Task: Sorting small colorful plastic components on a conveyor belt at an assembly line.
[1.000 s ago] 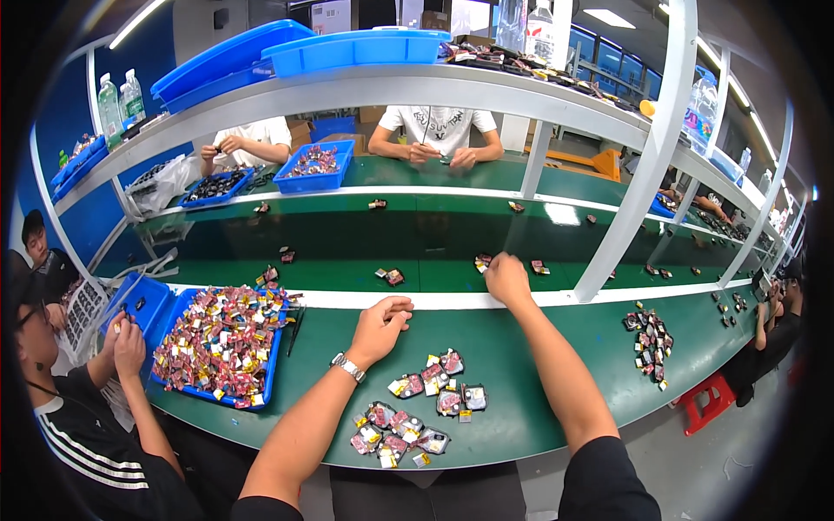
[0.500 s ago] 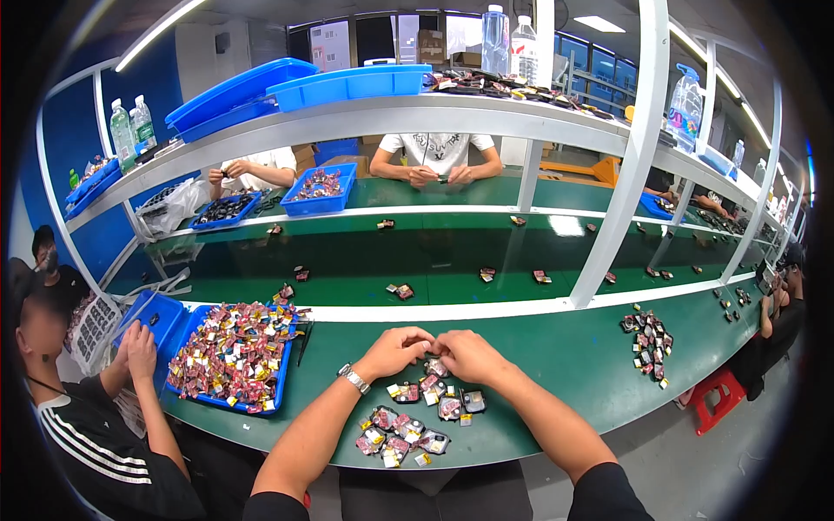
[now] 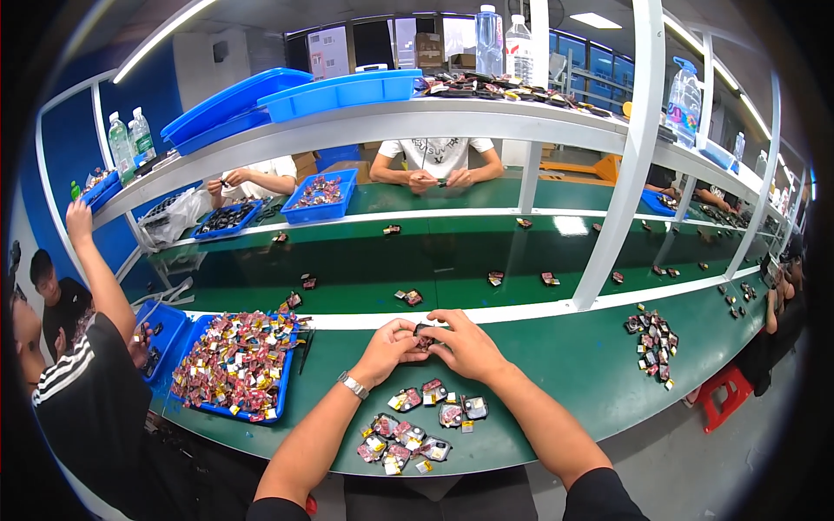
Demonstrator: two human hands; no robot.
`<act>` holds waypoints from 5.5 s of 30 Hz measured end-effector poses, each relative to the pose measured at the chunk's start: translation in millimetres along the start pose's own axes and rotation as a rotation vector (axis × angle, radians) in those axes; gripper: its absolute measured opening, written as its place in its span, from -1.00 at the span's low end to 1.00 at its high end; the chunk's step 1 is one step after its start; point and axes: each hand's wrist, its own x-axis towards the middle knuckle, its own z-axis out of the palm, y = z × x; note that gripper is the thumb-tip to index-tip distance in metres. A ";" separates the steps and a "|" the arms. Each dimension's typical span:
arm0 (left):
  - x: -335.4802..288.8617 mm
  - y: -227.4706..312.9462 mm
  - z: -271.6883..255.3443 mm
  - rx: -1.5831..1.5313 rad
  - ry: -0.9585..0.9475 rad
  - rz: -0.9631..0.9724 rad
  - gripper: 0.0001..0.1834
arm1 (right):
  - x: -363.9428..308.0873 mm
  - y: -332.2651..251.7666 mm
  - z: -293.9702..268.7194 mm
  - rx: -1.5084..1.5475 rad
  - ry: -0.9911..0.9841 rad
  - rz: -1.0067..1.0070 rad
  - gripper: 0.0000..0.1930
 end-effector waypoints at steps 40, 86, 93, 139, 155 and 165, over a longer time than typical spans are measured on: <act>-0.5 -8.4 -2.9 0.005 -0.124 -0.066 -0.63 | -9.7 -0.8 -2.8 0.029 -0.153 0.131 -0.86; -1.8 -7.3 5.7 0.048 -0.003 -0.009 -0.69 | -18.2 7.9 31.0 0.232 0.088 0.330 -0.85; -1.9 -5.6 5.4 0.081 0.021 0.032 -0.69 | -16.1 7.4 33.1 0.279 0.129 0.263 -0.86; 9.4 -16.6 -1.3 0.196 0.235 0.172 -0.67 | 79.7 129.5 63.1 0.322 0.339 1.002 -0.72; 8.6 -18.7 -7.2 0.298 0.216 0.152 -0.80 | -1.1 131.1 -9.2 -0.347 0.040 0.864 -0.45; 1.0 -8.6 -4.3 0.184 0.172 0.084 -0.74 | -10.9 87.3 -8.3 0.215 0.037 0.408 -0.42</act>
